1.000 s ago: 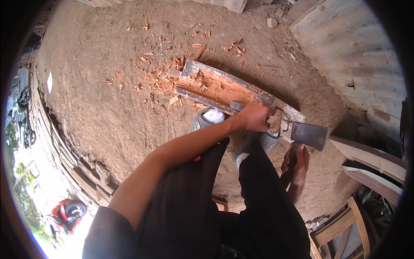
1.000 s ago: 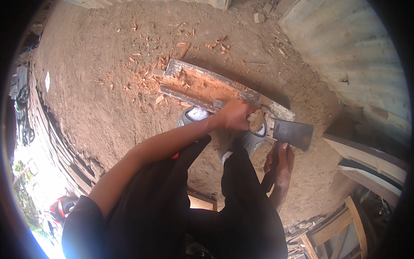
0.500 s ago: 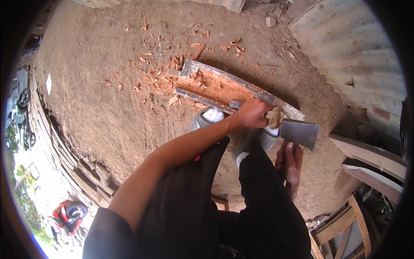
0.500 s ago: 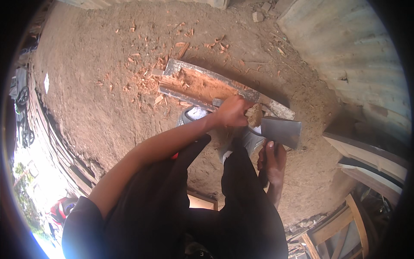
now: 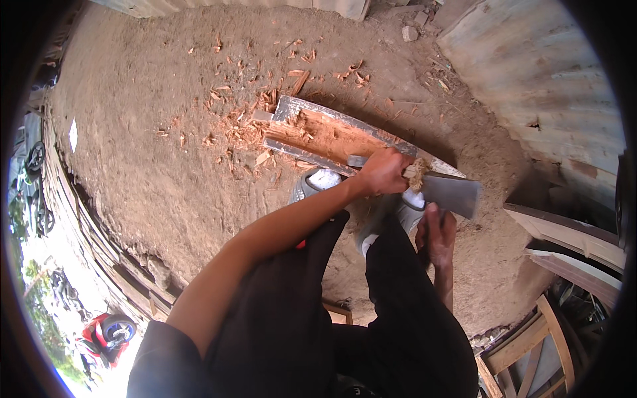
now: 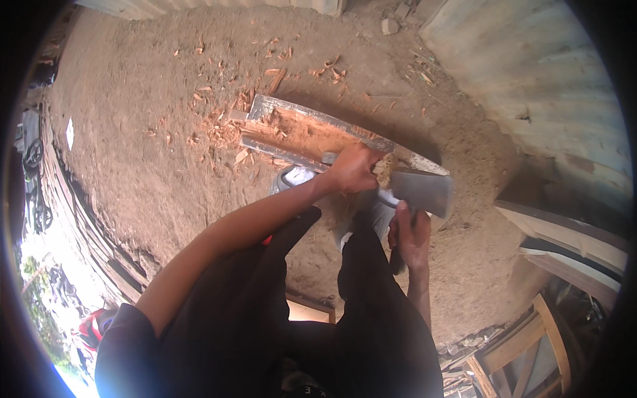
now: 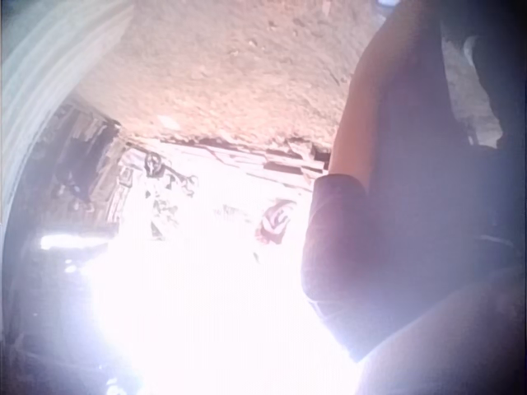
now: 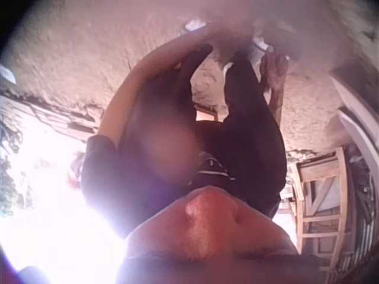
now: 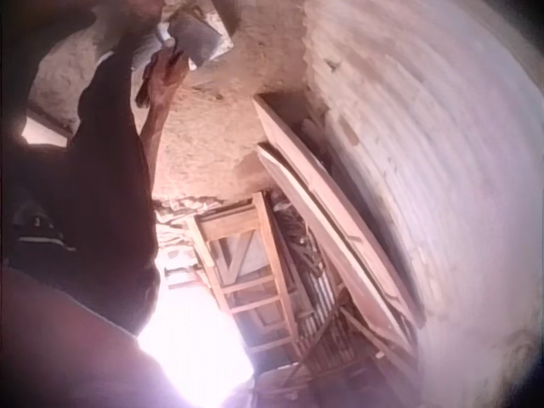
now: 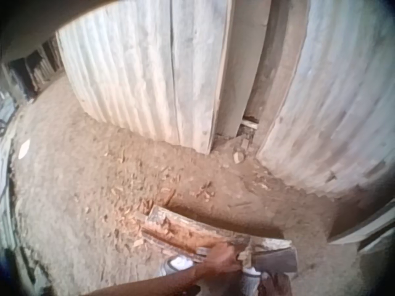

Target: The person uses a chisel and a small axe to carve a rectangular piece of wood clamped to a workbench. The person repeatedly strikes the chisel with the axe to remove wood shavings, gradually shaping the wood.

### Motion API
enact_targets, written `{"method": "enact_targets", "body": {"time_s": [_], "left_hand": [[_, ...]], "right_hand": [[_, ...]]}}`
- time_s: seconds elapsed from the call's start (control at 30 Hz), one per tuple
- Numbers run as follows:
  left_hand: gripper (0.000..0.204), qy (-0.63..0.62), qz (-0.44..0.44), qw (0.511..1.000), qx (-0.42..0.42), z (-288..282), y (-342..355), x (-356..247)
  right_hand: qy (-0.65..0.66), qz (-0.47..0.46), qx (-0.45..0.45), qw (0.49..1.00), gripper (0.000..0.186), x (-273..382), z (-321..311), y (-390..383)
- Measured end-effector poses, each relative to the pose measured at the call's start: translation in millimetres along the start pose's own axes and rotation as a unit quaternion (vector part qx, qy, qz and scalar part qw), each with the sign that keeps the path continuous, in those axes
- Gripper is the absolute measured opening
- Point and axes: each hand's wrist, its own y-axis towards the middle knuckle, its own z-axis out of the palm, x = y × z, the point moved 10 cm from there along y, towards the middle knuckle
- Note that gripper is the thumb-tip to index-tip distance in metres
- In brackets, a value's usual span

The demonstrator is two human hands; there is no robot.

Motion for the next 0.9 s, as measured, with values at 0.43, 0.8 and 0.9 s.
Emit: {"method": "enact_targets", "body": {"time_s": [0.43, 0.8, 0.9], "left_hand": [[0.029, 0.016, -0.029, 0.999, 0.017, -3, -3, 0], [0.027, 0.058, -0.050, 0.995, 0.056, 7, -2, 9], [0.028, 0.066, -0.030, 0.996, 0.048, 10, -1, 7]], "right_hand": [[-0.022, -0.011, 0.022, 0.999, 0.043, -1, 0, 17], [0.012, 0.030, -0.007, 0.999, 0.045, -4, -2, 19], [0.110, 0.012, -0.050, 0.993, 0.046, 6, -3, 15]]}}
